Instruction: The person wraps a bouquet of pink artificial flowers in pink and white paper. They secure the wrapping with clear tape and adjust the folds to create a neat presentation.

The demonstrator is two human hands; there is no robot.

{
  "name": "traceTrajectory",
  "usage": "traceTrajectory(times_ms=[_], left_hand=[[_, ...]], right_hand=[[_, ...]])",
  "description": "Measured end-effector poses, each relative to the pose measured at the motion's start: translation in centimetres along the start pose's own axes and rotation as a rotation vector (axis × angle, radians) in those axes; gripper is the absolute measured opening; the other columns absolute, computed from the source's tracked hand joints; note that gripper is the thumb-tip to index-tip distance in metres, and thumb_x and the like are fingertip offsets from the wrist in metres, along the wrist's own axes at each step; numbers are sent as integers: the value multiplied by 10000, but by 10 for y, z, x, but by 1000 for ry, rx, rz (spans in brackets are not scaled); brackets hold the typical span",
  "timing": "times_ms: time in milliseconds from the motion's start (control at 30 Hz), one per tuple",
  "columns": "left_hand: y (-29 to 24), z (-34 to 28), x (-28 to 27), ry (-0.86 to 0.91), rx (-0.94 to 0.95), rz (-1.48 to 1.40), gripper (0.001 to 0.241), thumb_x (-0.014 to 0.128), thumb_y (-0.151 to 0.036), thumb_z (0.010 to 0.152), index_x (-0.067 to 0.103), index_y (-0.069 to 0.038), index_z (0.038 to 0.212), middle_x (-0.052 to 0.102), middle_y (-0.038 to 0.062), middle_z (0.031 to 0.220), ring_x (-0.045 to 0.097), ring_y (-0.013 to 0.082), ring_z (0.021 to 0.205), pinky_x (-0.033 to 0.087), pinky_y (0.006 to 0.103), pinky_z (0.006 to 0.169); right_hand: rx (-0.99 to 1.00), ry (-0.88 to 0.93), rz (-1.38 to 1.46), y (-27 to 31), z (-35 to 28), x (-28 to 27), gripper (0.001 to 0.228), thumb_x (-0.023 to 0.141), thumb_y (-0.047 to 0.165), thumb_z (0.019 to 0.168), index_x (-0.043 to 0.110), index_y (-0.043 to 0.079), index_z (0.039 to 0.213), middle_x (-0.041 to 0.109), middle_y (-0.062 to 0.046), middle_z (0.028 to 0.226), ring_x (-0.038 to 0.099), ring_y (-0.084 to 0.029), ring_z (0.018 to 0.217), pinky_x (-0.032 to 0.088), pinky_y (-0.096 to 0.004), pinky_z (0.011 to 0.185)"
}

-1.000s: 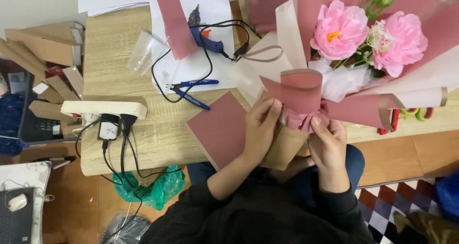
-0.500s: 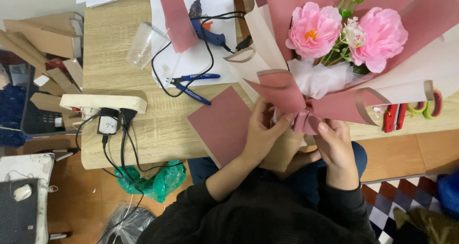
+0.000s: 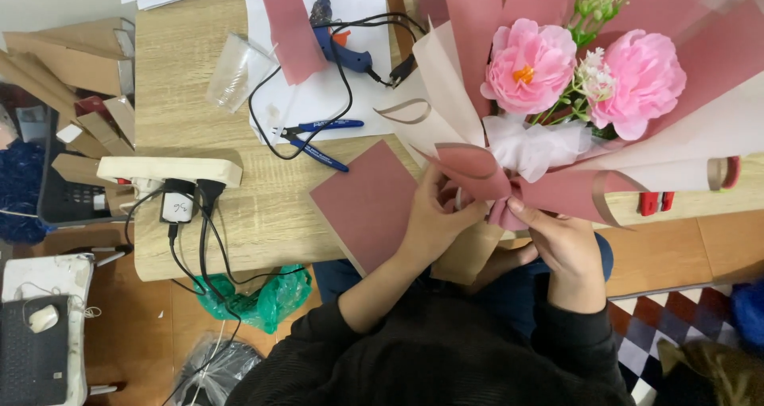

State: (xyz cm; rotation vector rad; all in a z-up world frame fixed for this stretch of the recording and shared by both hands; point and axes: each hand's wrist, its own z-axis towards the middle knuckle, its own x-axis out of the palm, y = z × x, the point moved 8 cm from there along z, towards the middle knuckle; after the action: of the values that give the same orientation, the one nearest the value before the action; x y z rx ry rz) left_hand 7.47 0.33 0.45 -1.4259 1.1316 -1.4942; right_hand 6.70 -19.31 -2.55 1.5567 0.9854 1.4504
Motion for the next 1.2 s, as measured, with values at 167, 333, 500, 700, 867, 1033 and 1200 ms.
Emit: traceTrajectory(times_ms=[167,333,500,700,867,1033,1200], left_hand=[[4,4,-2,13,-24,19,617,866,-217,793,575,-101,1325,652,117,1225,615,323,1204,516,590,989],[3,6,-2,24,3,-32,658,896,-216,773,576,-102,1337,649,115,1251,605,308,1224,514,610,988],[-1,4,1,10,-22,-31,746,945,-247,714,577,-135,1352,643,84,1287,586,271,1252,508,562,1033],[-19,-1,9,27,-118,69,939,938,-277,660,459,-63,1440,551,171,1382,537,404,1333,448,652,1082],[0,2,-3,-76,-128,87,860,941,-315,671,523,-96,1389,611,143,1296,591,349,1259,473,609,1055],[-5,1,-1,-121,-123,79,817,930,-326,680,535,-79,1351,623,159,1272,607,352,1235,474,610,1043],[0,1,2,-172,-121,23,827,909,-337,709,495,-69,1373,589,193,1304,576,378,1265,442,643,1049]], right_hand=[[63,-48,-91,-50,4,-41,326,703,50,942,661,-8,1260,710,-126,1131,688,-231,1068,617,-475,818],[-21,-30,-77,-9,8,-9,420,750,-33,855,649,-37,1263,696,-175,1106,683,-277,1050,586,-499,882],[-23,22,9,-46,15,-51,467,790,77,847,644,-8,1282,699,-139,1031,701,-204,953,592,-377,848],[-48,-5,-107,-25,15,-26,453,729,86,920,604,-20,1343,683,-141,1128,669,-221,1005,594,-451,862],[-129,-43,-190,-40,17,-33,418,738,96,939,617,-31,1319,691,-153,1093,668,-214,982,571,-375,865],[-88,-55,-124,-40,10,-18,387,680,133,985,594,-42,1319,672,-155,1110,663,-225,1025,561,-376,903],[-36,-72,-39,-20,4,22,365,605,181,1045,564,-56,1320,648,-157,1133,658,-239,1081,547,-378,951]])
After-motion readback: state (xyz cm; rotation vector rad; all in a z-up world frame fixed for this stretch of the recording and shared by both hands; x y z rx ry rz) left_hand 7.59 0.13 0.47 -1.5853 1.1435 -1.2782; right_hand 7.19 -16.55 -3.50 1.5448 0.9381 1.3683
